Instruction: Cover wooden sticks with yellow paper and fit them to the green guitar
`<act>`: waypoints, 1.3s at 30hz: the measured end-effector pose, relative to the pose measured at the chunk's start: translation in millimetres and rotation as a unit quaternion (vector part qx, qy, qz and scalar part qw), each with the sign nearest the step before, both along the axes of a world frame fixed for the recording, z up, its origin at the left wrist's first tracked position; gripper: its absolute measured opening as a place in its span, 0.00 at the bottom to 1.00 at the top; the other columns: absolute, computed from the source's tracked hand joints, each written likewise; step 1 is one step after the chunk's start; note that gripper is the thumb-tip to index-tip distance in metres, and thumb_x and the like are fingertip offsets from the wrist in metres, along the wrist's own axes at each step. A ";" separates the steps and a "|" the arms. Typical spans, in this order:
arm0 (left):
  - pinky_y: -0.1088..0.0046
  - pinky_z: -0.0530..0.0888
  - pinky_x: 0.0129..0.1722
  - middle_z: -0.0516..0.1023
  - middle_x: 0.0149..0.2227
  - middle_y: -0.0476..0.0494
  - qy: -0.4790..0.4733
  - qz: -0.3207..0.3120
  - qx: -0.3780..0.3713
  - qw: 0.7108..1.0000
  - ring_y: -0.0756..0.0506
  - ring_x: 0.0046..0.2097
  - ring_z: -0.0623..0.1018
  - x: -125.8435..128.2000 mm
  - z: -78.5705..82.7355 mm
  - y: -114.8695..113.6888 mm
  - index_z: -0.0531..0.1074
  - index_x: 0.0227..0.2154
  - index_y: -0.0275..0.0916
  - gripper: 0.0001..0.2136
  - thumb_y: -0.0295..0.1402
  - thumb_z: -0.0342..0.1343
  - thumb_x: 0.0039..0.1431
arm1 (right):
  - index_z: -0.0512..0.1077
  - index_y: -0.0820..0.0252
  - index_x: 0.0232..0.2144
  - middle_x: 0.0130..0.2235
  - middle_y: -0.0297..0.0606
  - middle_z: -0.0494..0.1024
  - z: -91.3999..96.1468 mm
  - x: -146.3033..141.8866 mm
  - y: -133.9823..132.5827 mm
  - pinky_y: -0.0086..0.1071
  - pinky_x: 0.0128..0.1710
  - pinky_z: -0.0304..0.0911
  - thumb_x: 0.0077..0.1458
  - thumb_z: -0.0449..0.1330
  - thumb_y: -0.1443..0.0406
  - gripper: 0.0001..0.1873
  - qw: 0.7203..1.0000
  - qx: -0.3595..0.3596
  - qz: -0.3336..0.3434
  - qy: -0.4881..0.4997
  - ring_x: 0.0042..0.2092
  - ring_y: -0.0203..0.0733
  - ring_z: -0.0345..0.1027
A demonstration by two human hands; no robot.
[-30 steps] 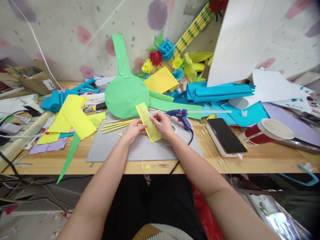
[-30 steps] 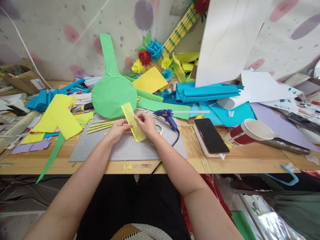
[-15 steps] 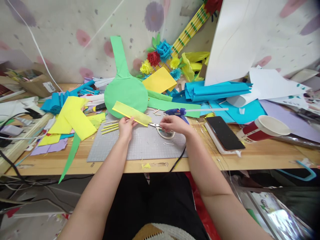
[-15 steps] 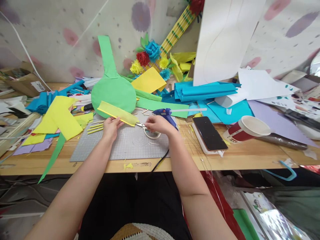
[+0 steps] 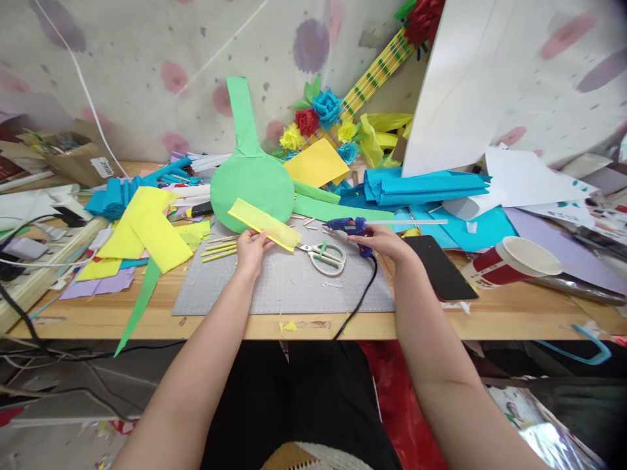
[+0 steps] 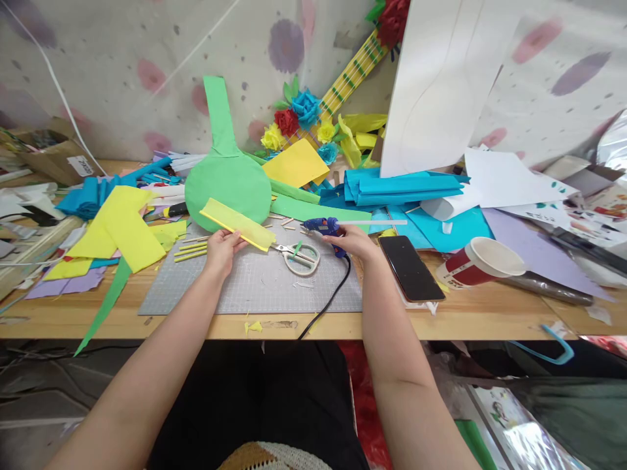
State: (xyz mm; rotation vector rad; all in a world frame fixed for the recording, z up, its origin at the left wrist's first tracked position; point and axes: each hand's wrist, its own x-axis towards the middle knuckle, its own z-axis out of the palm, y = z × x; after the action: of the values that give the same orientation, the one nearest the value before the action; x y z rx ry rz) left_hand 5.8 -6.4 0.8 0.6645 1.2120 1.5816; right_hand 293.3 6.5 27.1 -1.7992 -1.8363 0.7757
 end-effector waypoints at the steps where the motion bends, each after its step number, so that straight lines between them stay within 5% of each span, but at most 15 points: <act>1: 0.66 0.74 0.37 0.74 0.25 0.47 0.003 -0.005 -0.001 1.000 0.52 0.27 0.75 0.2 0.2 -0.1 0.63 0.26 0.34 0.06 0.25 0.56 0.47 | 0.73 0.59 0.34 0.29 0.38 0.74 -4.1 -4.7 1.8 0.29 0.26 0.58 0.36 0.60 0.47 0.26 1.000 0.001 -0.006 0.019 0.29 0.38 0.65; 6: 0.65 0.74 0.38 0.74 0.24 0.48 0.018 -0.022 0.002 1.000 0.51 0.28 0.75 0.9 -0.1 -0.1 0.63 0.26 0.34 0.06 0.26 0.56 0.47 | 0.72 0.62 0.31 0.30 0.41 0.74 -12.9 -19.7 4.0 0.29 0.26 0.59 0.38 0.59 0.47 0.25 0.983 0.065 -0.086 0.150 0.30 0.39 0.66; 10: 0.67 0.74 0.36 0.74 0.24 0.49 0.020 -0.024 0.004 0.999 0.52 0.27 0.75 1.7 0.1 0.2 0.62 0.26 0.34 0.06 0.25 0.56 0.47 | 0.70 0.61 0.31 0.27 0.39 0.73 -2.9 -33.3 -8.4 0.27 0.25 0.58 0.45 0.52 0.46 0.25 0.956 0.083 0.008 0.282 0.25 0.33 0.63; 13: 0.68 0.74 0.36 0.74 0.24 0.49 0.021 -0.025 0.006 0.999 0.52 0.27 0.75 2.0 0.1 0.7 0.62 0.26 0.34 0.06 0.25 0.55 0.47 | 0.70 0.62 0.25 0.18 0.33 0.66 3.9 -47.1 -20.6 0.26 0.21 0.54 0.44 0.53 0.45 0.25 0.970 0.008 0.093 0.225 0.20 0.31 0.56; 16: 0.66 0.74 0.37 0.74 0.24 0.49 0.023 -0.023 0.006 0.999 0.52 0.27 0.75 2.2 0.3 0.9 0.63 0.26 0.34 0.05 0.25 0.55 0.47 | 0.70 0.61 0.23 0.16 0.31 0.65 3.8 -56.6 -26.2 0.27 0.20 0.53 0.40 0.57 0.45 0.24 0.981 -0.041 0.105 0.159 0.19 0.31 0.56; 39: 0.70 0.74 0.34 0.77 0.27 0.45 0.052 -0.191 0.016 0.980 0.49 0.30 0.76 -2.8 -2.5 -2.7 0.69 0.33 0.33 0.12 0.31 0.59 0.43 | 0.67 0.62 0.19 0.17 0.32 0.65 8.2 -54.7 -29.7 0.27 0.21 0.53 0.36 0.57 0.43 0.26 0.990 -0.076 0.115 0.026 0.22 0.32 0.58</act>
State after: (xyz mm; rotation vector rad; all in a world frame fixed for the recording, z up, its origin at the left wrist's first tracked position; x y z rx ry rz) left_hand 3.1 -9.1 -1.7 0.9506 1.0590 1.2587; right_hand 238.6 -23.2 35.3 -1.6557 -2.0218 1.0634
